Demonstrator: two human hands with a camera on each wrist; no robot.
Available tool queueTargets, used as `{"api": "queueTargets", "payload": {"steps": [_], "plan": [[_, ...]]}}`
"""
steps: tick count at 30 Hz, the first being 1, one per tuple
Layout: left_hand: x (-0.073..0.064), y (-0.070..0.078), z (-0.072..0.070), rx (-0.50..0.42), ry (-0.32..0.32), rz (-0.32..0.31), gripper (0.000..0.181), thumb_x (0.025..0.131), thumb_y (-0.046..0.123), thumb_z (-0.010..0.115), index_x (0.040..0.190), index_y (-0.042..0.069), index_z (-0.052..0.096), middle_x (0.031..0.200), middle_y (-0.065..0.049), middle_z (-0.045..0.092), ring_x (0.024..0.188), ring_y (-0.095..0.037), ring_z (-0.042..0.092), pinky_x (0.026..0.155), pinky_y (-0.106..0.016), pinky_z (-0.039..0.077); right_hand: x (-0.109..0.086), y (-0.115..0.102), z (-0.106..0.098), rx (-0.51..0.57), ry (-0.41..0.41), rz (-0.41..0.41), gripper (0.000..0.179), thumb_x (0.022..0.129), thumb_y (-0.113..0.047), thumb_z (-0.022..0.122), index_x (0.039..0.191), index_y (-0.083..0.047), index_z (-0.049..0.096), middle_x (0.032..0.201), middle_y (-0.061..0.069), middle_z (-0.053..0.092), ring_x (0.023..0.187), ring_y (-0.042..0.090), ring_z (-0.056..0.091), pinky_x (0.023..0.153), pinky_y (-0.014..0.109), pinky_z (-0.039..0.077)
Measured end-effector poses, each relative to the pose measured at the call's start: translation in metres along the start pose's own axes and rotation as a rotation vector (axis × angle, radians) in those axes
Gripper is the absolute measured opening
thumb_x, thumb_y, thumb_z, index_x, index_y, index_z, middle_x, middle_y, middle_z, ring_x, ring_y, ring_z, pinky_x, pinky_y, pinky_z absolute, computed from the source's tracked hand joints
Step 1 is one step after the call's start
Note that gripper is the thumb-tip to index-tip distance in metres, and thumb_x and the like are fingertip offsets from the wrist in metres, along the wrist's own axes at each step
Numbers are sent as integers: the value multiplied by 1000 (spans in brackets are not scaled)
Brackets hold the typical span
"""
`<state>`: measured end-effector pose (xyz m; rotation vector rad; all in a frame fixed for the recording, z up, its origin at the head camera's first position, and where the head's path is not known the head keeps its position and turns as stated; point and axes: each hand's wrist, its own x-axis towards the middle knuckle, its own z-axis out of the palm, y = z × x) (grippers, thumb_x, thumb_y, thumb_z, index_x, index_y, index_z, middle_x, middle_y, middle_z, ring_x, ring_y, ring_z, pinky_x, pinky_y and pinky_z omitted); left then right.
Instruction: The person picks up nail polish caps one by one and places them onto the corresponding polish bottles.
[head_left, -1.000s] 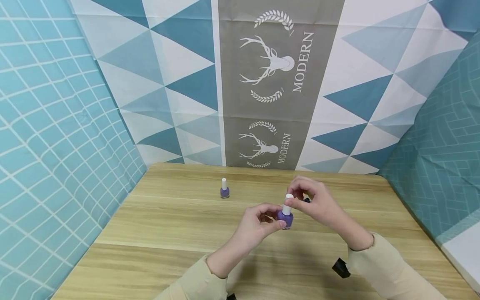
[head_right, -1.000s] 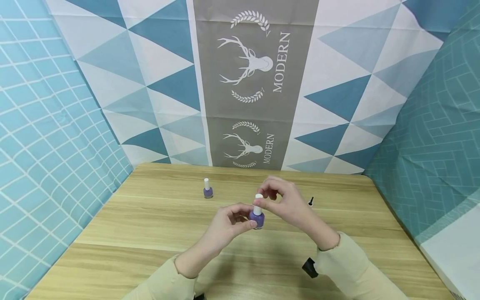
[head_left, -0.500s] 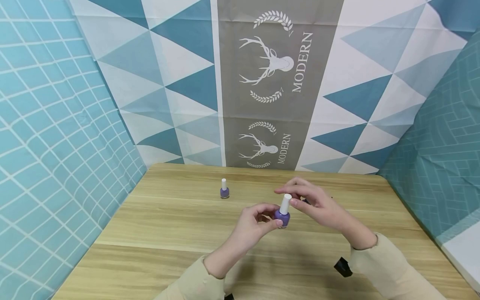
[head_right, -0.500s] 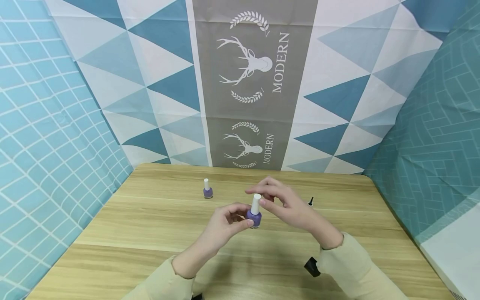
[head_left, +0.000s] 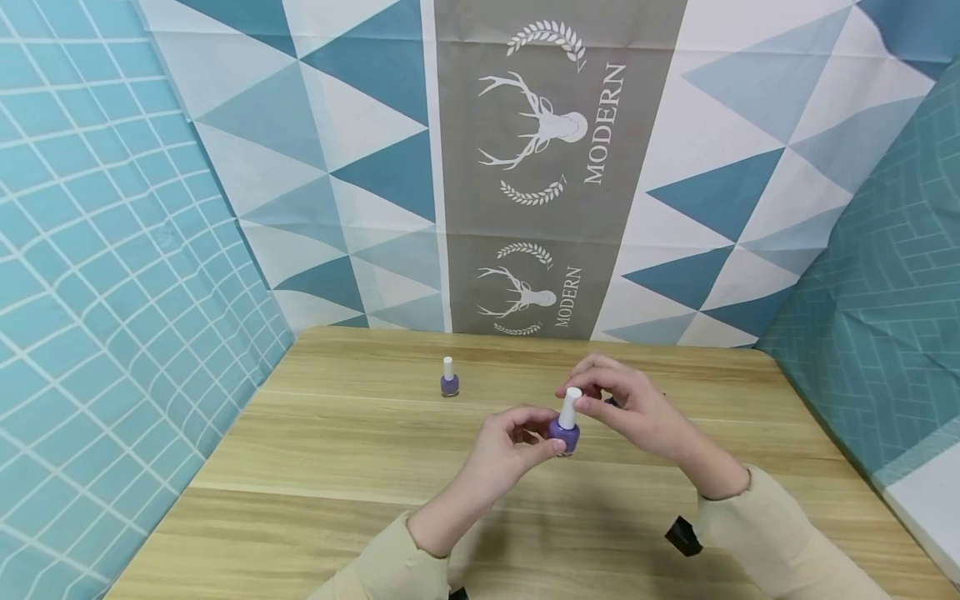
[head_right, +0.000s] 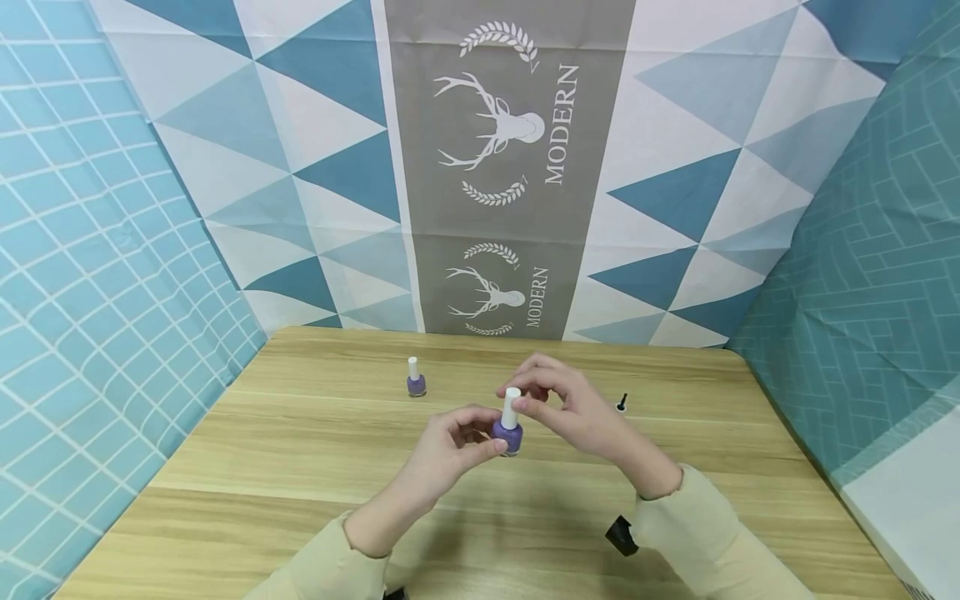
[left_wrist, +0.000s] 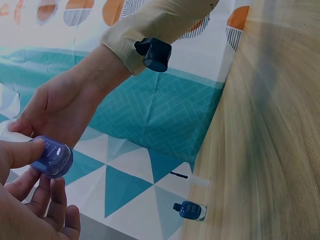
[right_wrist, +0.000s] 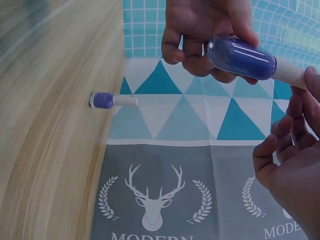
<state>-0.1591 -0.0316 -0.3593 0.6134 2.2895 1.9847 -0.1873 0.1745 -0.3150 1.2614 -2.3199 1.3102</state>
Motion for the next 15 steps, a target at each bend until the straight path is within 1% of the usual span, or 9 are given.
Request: {"api": "queueTargets", "payload": {"steps": [4, 10, 15], "plan": [[0, -1, 1, -2, 10, 4, 26, 80, 13, 75, 106, 8, 69, 97, -5, 69, 85, -12, 60, 78, -27, 49, 1, 0, 1, 6, 14, -1, 27, 87, 2, 62, 104, -18, 66, 98, -4, 60, 78, 10, 50, 61, 26, 42], [0, -1, 2, -8, 14, 7, 27, 80, 14, 76, 105, 9, 69, 96, -5, 69, 85, -12, 60, 78, -28, 49, 2, 0, 2, 0, 40, 12, 24, 86, -1, 65, 100, -21, 65, 91, -6, 57, 76, 9, 47, 62, 25, 41], [0, 1, 2, -8, 18, 2, 27, 79, 15, 77, 105, 9, 69, 97, -4, 69, 85, -12, 60, 79, -29, 49, 3, 2, 4, 5, 48, 19, 20, 84, -3, 68, 93, -20, 62, 89, -5, 54, 77, 11, 45, 64, 26, 40]]}}
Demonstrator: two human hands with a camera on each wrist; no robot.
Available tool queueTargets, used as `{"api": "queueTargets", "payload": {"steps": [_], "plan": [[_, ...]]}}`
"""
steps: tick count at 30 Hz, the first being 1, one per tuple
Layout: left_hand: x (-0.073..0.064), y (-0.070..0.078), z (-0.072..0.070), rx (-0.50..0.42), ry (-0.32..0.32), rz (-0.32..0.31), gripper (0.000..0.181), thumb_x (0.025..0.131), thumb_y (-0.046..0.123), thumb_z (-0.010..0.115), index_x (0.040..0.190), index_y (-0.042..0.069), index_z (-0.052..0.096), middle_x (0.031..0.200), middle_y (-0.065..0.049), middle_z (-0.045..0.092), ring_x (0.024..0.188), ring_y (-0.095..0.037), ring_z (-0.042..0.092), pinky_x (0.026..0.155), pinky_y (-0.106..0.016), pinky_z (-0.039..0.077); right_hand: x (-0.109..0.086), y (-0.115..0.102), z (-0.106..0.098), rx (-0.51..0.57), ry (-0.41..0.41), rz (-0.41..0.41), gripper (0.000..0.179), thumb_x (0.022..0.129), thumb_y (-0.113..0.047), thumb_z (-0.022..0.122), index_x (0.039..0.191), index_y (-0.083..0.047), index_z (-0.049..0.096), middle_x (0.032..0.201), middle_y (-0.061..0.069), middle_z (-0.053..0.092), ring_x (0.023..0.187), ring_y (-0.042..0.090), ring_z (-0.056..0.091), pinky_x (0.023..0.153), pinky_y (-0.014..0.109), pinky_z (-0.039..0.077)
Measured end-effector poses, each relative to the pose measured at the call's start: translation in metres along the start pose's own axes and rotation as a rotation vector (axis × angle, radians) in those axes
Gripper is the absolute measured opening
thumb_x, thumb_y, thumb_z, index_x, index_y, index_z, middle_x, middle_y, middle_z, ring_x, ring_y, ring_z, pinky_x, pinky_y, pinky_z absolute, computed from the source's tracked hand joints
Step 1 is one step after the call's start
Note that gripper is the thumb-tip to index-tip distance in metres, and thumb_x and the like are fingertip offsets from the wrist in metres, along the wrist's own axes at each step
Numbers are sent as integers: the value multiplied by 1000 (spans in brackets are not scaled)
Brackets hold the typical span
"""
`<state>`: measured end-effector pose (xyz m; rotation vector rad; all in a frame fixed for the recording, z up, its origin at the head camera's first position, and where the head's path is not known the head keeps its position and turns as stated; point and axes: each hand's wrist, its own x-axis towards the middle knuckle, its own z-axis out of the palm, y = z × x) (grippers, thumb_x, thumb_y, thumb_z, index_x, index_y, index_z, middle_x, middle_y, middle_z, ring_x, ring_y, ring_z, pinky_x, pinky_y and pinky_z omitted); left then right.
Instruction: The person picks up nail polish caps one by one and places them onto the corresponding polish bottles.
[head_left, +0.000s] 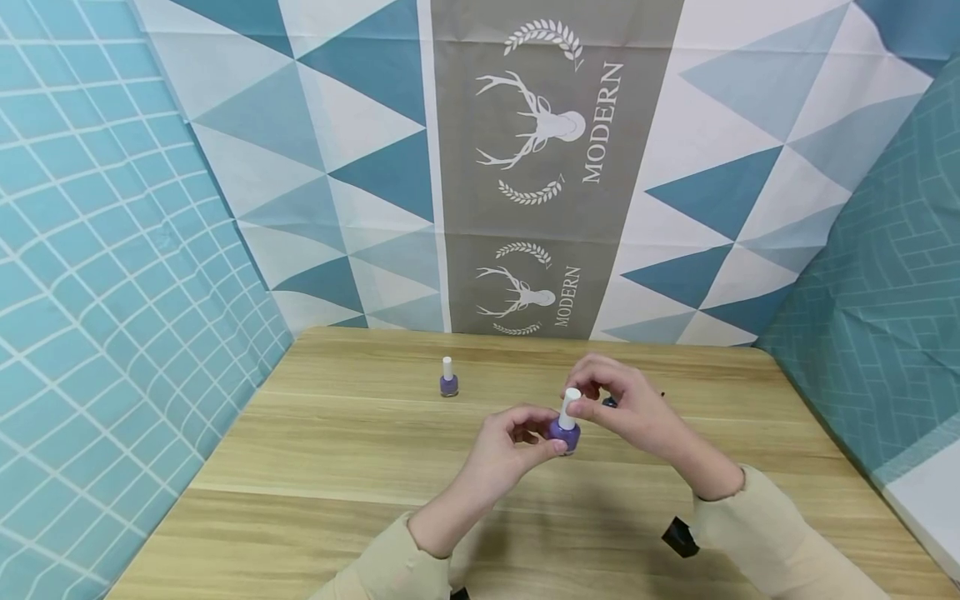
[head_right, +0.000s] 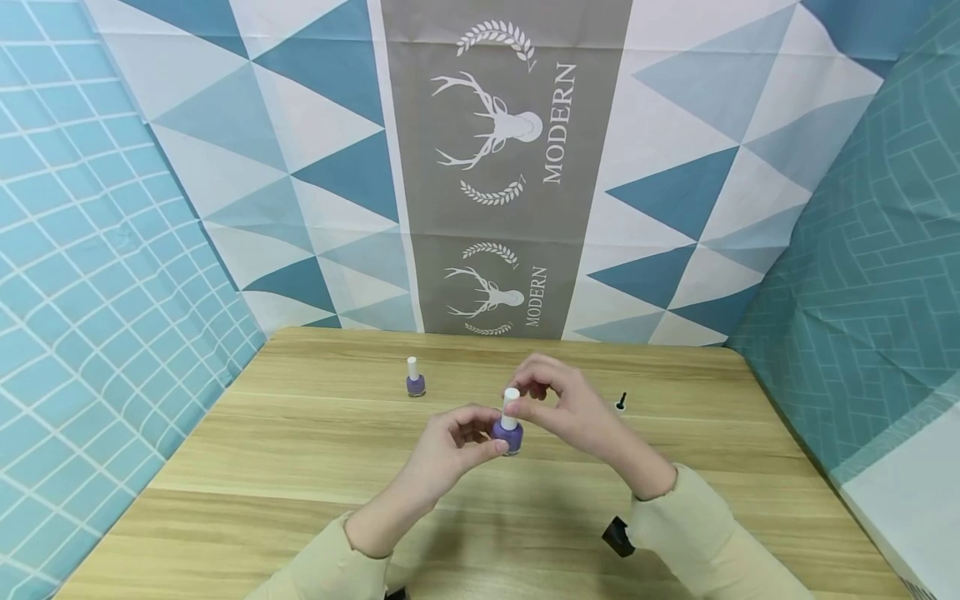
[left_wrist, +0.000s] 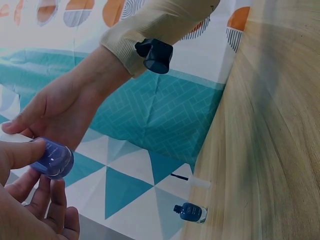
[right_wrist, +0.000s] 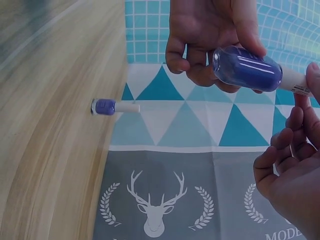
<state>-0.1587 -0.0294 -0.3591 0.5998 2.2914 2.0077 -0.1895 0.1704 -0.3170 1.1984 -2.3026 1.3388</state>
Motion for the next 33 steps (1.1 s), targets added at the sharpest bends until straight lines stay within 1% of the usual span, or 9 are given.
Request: {"api": "queueTargets", "payload": {"steps": [9, 13, 16, 19, 22, 25, 28, 31, 33], "plan": [[0, 2, 0, 3, -2, 7, 27, 78, 15, 77, 104, 10, 70, 96, -4, 69, 86, -12, 60, 77, -26, 49, 2, 0, 3, 8, 15, -3, 21, 81, -6, 72, 89, -20, 59, 88, -5, 53, 76, 14, 45, 65, 26, 40], [1, 1, -1, 7, -11, 9, 27, 79, 15, 76, 105, 10, 69, 96, -4, 69, 87, -12, 60, 77, -26, 48, 2, 0, 5, 21, 12, 18, 19, 81, -8, 72, 91, -17, 59, 87, -4, 52, 75, 13, 45, 63, 27, 41], [1, 0, -1, 5, -15, 12, 26, 80, 15, 76, 105, 9, 69, 97, -5, 69, 87, -12, 60, 78, -27, 48, 1, 0, 5, 26, 11, 37, 19, 84, -9, 70, 99, -15, 62, 90, -3, 54, 76, 12, 46, 62, 26, 42], [1, 0, -1, 4, -17, 15, 26, 81, 15, 75, 105, 9, 68, 97, -5, 69, 87, -12, 60, 78, -27, 48, -1, 0, 5, 39, -3, 31, 24, 88, -8, 64, 112, -14, 62, 99, -3, 58, 79, 11, 48, 63, 25, 44], [1, -1, -1, 4, -17, 16, 26, 81, 14, 75, 105, 8, 68, 97, -5, 69, 87, -12, 60, 77, -26, 48, -1, 0, 4, 84, -34, 0, 30, 92, -4, 56, 121, -11, 60, 108, 0, 59, 85, 12, 50, 68, 25, 46], [0, -2, -1, 13, -23, 18, 26, 81, 13, 74, 105, 8, 68, 97, -5, 69, 87, -12, 60, 77, -26, 48, -1, 0, 3, 127, -74, -46, 33, 94, 2, 49, 124, -8, 59, 113, 3, 58, 93, 14, 51, 75, 26, 46], [0, -2, 0, 19, -38, 20, 25, 82, 13, 73, 106, 8, 68, 98, -5, 69, 87, -12, 60, 77, -25, 47, -1, 1, 1, 135, -110, -66, 33, 95, 3, 44, 122, -8, 60, 115, 3, 56, 102, 15, 50, 83, 27, 44], [-1, -1, 0, 18, -50, 18, 24, 82, 13, 73, 105, 8, 68, 98, -5, 69, 88, -12, 60, 77, -25, 47, -2, 0, 0, 141, -130, -46, 30, 96, 2, 43, 117, -7, 63, 116, 3, 54, 107, 15, 49, 89, 28, 43], [-1, -1, 0, 16, -52, 15, 24, 82, 13, 73, 105, 8, 68, 98, -5, 69, 87, -12, 60, 77, -25, 47, -2, -1, 0, 137, -129, -35, 27, 96, 2, 44, 113, -5, 64, 115, 3, 54, 107, 15, 48, 90, 27, 44]]}}
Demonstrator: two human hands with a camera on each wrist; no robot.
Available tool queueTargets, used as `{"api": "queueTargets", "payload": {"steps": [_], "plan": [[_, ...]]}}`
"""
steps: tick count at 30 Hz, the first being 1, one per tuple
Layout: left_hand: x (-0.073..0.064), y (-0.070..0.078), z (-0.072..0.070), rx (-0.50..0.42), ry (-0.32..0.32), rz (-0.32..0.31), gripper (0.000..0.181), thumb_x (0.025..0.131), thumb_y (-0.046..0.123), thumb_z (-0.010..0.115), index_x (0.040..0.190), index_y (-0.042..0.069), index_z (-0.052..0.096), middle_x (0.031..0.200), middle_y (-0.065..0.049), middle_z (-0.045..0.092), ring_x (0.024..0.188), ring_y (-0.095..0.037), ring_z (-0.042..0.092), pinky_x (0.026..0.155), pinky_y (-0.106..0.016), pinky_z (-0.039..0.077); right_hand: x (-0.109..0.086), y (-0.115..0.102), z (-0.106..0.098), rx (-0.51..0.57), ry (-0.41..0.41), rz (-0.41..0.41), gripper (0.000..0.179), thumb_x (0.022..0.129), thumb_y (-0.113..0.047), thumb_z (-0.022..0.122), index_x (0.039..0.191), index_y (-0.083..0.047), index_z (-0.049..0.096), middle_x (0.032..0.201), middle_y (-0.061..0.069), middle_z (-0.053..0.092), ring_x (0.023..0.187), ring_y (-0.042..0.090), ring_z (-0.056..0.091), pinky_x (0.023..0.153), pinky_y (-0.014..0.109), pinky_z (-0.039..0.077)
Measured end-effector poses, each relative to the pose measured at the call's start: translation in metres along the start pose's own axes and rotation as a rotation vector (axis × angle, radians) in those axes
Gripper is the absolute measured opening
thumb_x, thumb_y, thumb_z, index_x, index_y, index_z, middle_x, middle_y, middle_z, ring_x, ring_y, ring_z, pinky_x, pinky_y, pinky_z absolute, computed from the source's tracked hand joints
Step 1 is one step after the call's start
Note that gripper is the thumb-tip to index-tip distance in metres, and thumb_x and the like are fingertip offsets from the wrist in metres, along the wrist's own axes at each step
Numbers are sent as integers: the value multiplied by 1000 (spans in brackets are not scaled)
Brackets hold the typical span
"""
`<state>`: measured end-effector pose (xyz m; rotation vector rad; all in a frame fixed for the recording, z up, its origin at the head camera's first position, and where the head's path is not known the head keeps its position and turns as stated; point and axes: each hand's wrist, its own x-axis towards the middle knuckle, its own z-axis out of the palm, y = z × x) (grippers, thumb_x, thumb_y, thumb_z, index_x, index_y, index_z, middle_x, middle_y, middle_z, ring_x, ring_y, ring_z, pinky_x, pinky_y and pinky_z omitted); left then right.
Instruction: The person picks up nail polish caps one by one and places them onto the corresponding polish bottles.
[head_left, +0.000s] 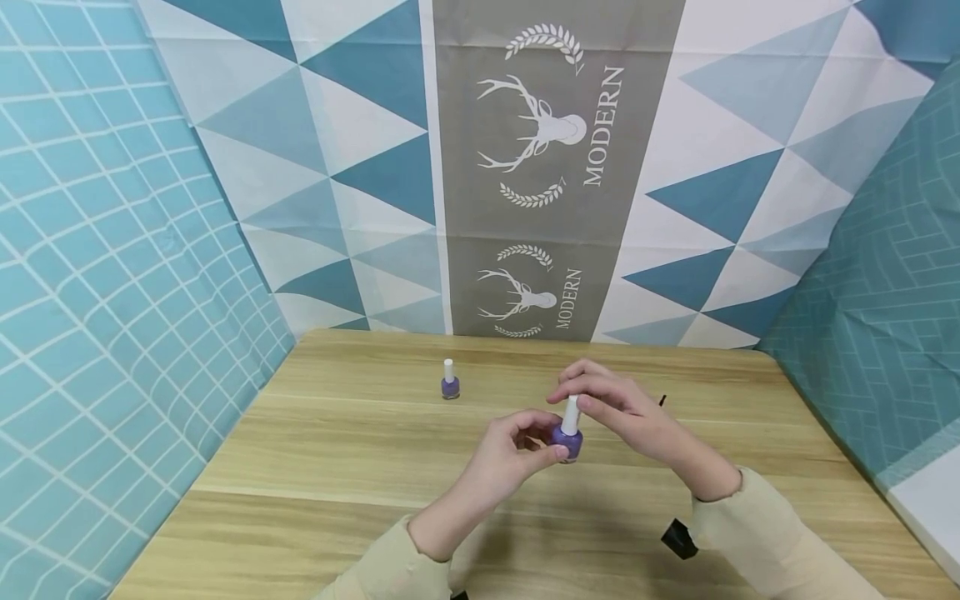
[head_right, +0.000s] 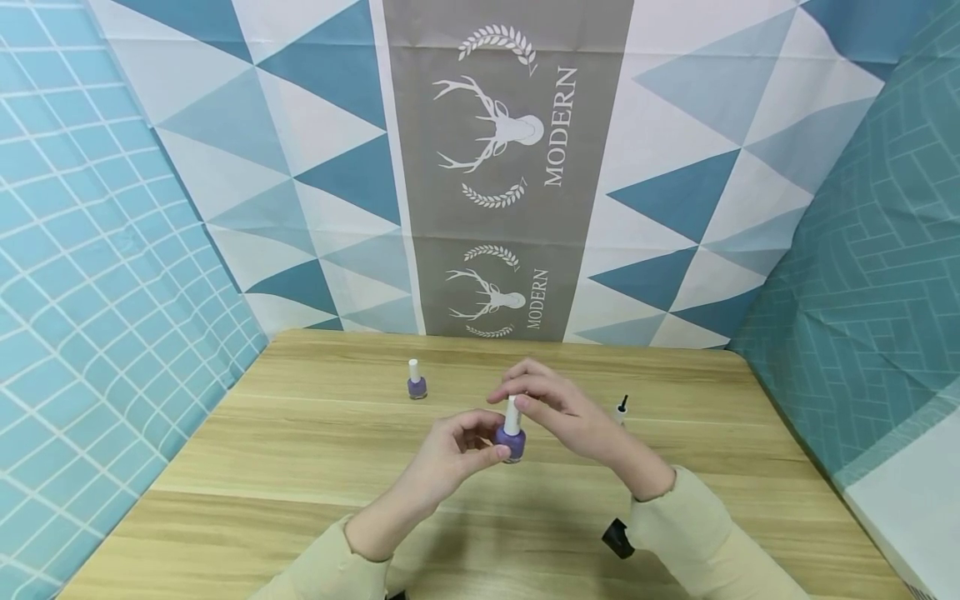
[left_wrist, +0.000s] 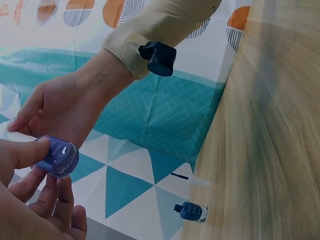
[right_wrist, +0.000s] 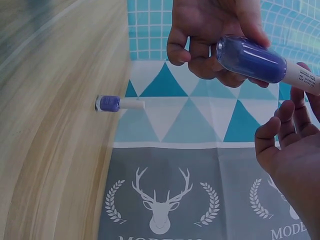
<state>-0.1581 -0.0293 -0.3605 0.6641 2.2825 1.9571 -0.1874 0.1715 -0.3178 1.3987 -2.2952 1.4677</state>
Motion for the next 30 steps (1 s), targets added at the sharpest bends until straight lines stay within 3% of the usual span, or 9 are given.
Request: {"api": "queueTargets", "payload": {"steps": [7, 12, 18, 23, 30], "plan": [[1, -2, 1, -2, -6, -6, 24, 82, 12, 73, 106, 8, 68, 98, -5, 69, 88, -12, 60, 77, -25, 47, -1, 3, -1, -77, 38, 14, 26, 92, 3, 54, 107, -12, 68, 108, 0, 57, 102, 13, 52, 81, 25, 48], [2, -2, 2, 8, 2, 0, 25, 81, 11, 73, 106, 8, 68, 98, -4, 69, 87, -11, 60, 76, -24, 47, -2, 1, -1, -77, 56, 35, 20, 89, 0, 60, 103, -11, 70, 103, 1, 58, 95, 13, 53, 74, 26, 49], [2, -2, 3, 8, 4, -2, 25, 81, 11, 74, 105, 9, 69, 97, -4, 70, 87, -11, 60, 75, -24, 47, -1, 0, -1, -79, 72, 46, 17, 86, -4, 66, 98, -14, 70, 98, -1, 59, 88, 18, 54, 67, 26, 47], [1, -1, 3, 2, -3, -1, 24, 81, 11, 74, 104, 9, 69, 97, -4, 69, 87, -11, 60, 76, -24, 47, 0, 2, 0, -91, 99, 46, 19, 81, -5, 71, 91, -20, 69, 92, -3, 59, 80, 11, 53, 58, 26, 42], [0, 1, 3, 0, -16, -12, 22, 81, 12, 74, 103, 11, 69, 97, -3, 69, 88, -11, 59, 76, -25, 46, 1, 2, 0, -79, 115, 68, 20, 76, -5, 77, 80, -21, 64, 86, -3, 58, 81, 12, 54, 64, 28, 44]]}}
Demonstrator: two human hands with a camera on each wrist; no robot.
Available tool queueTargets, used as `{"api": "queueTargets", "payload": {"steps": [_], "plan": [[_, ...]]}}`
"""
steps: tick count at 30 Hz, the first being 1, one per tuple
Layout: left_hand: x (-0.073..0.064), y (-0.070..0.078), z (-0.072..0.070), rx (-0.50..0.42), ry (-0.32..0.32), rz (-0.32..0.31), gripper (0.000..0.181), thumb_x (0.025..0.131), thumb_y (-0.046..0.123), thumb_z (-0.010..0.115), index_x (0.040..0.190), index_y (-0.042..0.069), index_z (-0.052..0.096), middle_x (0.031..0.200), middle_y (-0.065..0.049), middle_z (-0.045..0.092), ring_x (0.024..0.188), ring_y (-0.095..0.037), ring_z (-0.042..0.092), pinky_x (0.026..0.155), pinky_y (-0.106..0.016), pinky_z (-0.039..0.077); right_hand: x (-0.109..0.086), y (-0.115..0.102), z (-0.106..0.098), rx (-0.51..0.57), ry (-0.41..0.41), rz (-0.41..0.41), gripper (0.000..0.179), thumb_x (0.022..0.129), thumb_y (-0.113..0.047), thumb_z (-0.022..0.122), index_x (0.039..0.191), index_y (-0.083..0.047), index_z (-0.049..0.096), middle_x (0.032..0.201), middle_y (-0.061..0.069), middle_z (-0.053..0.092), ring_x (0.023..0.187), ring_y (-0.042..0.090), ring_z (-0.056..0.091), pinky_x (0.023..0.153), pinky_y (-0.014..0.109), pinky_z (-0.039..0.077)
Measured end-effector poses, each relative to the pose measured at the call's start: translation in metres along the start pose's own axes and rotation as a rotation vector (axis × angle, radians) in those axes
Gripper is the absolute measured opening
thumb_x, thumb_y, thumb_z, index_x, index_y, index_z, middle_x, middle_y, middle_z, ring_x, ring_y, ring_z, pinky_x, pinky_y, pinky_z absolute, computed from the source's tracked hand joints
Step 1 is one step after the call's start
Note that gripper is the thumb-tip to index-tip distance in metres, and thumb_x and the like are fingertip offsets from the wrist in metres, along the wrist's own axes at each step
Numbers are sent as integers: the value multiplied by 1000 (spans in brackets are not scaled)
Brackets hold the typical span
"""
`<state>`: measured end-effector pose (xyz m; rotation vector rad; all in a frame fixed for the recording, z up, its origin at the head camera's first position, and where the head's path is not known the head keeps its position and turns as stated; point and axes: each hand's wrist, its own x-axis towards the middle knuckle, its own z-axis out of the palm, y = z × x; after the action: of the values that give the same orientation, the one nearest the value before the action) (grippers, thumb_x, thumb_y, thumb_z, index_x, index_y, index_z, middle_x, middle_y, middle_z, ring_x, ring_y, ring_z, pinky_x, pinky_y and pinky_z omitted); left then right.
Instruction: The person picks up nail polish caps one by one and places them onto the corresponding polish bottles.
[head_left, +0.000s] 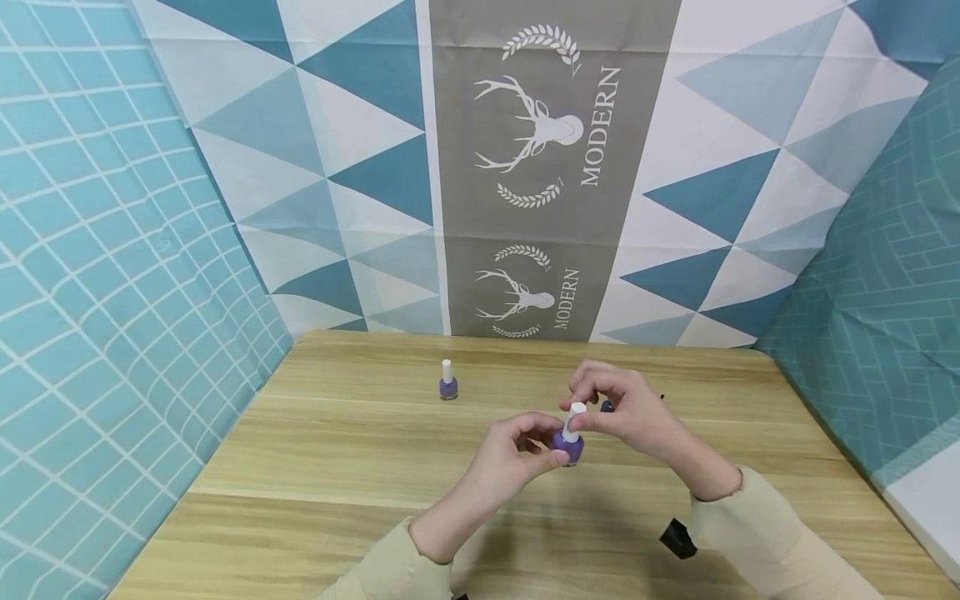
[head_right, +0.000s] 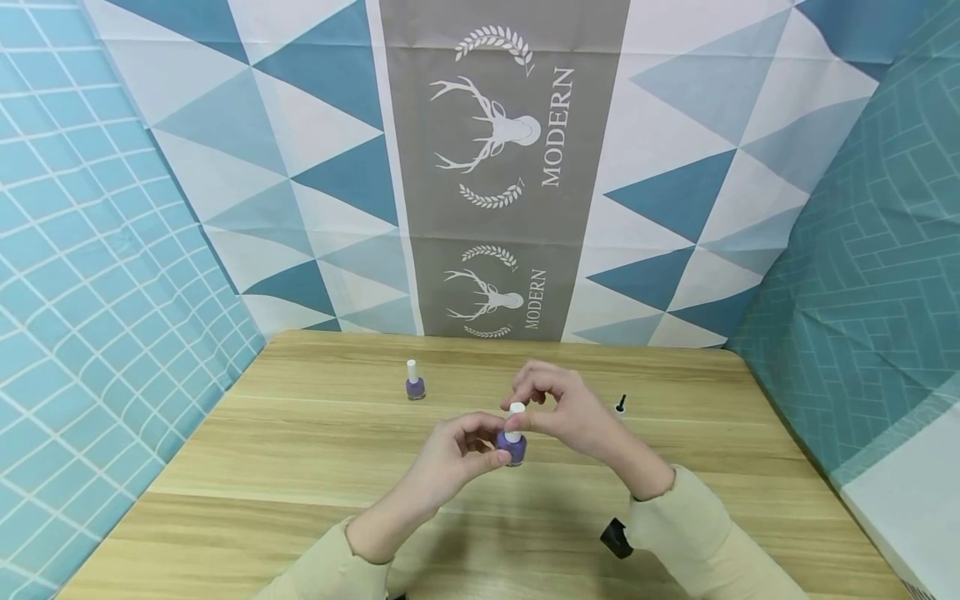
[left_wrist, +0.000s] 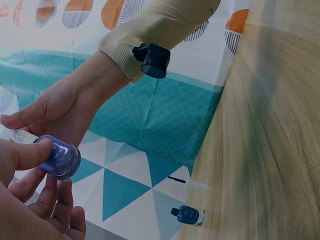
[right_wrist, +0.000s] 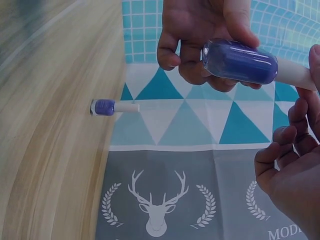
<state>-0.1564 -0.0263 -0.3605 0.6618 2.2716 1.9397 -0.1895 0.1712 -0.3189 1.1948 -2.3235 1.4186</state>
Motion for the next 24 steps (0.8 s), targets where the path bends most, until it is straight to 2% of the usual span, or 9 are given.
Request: {"api": "queueTargets", "payload": {"steps": [5, 7, 11, 14, 16, 19, 22, 24], "plan": [[-1, 2, 0, -2, 3, 8, 23, 81, 13, 74, 104, 11, 69, 98, -2, 69, 87, -10, 59, 77, -25, 46, -1, 0, 0, 49, -2, 18, 21, 75, -7, 77, 75, -18, 60, 82, 0, 53, 82, 14, 54, 78, 27, 50], [-1, 2, 0, -2, 5, 12, 23, 81, 12, 74, 104, 11, 69, 97, -2, 69, 87, -10, 59, 76, -25, 46, -1, 0, 0, 58, 4, 24, 23, 74, -7, 78, 74, -17, 57, 81, 1, 51, 80, 14, 53, 79, 26, 50], [-1, 2, 1, 5, 5, 12, 22, 80, 12, 74, 102, 11, 70, 95, -2, 70, 86, -9, 59, 76, -25, 47, -1, -2, 1, 61, 13, 37, 29, 74, -7, 78, 71, -16, 51, 79, 1, 47, 77, 14, 49, 75, 27, 48], [-1, 2, 2, 9, 4, 14, 22, 80, 11, 74, 102, 10, 70, 94, -3, 70, 85, -9, 59, 76, -24, 47, -1, -2, 1, 60, 13, 39, 27, 76, -7, 77, 72, -16, 52, 79, 1, 47, 75, 15, 47, 69, 28, 44], [0, 1, 2, 8, 1, 15, 22, 80, 11, 74, 102, 10, 69, 94, -3, 70, 85, -9, 59, 76, -24, 47, -1, -1, 1, 52, 5, 29, 21, 78, -6, 75, 78, -16, 57, 80, 0, 50, 74, 15, 46, 66, 29, 43], [0, 0, 1, 3, 0, 21, 23, 81, 12, 73, 103, 8, 69, 95, -4, 69, 85, -9, 59, 76, -24, 47, -2, 0, 0, 8, -9, 19, 13, 84, -7, 70, 93, -15, 65, 87, -2, 56, 75, 14, 48, 64, 27, 43], [-1, -1, 0, -1, 4, 23, 24, 82, 12, 73, 105, 7, 68, 97, -5, 69, 86, -10, 59, 77, -24, 47, -3, 1, -1, -23, -29, 25, 22, 90, -8, 61, 111, -14, 66, 97, -3, 60, 77, 12, 50, 65, 26, 45], [-1, -1, 0, 0, 8, 25, 25, 83, 12, 72, 106, 7, 68, 98, -6, 69, 87, -10, 60, 77, -25, 47, -4, 0, -2, -4, -46, 27, 26, 93, -7, 57, 117, -12, 63, 102, -3, 60, 80, 12, 51, 67, 26, 45]]}}
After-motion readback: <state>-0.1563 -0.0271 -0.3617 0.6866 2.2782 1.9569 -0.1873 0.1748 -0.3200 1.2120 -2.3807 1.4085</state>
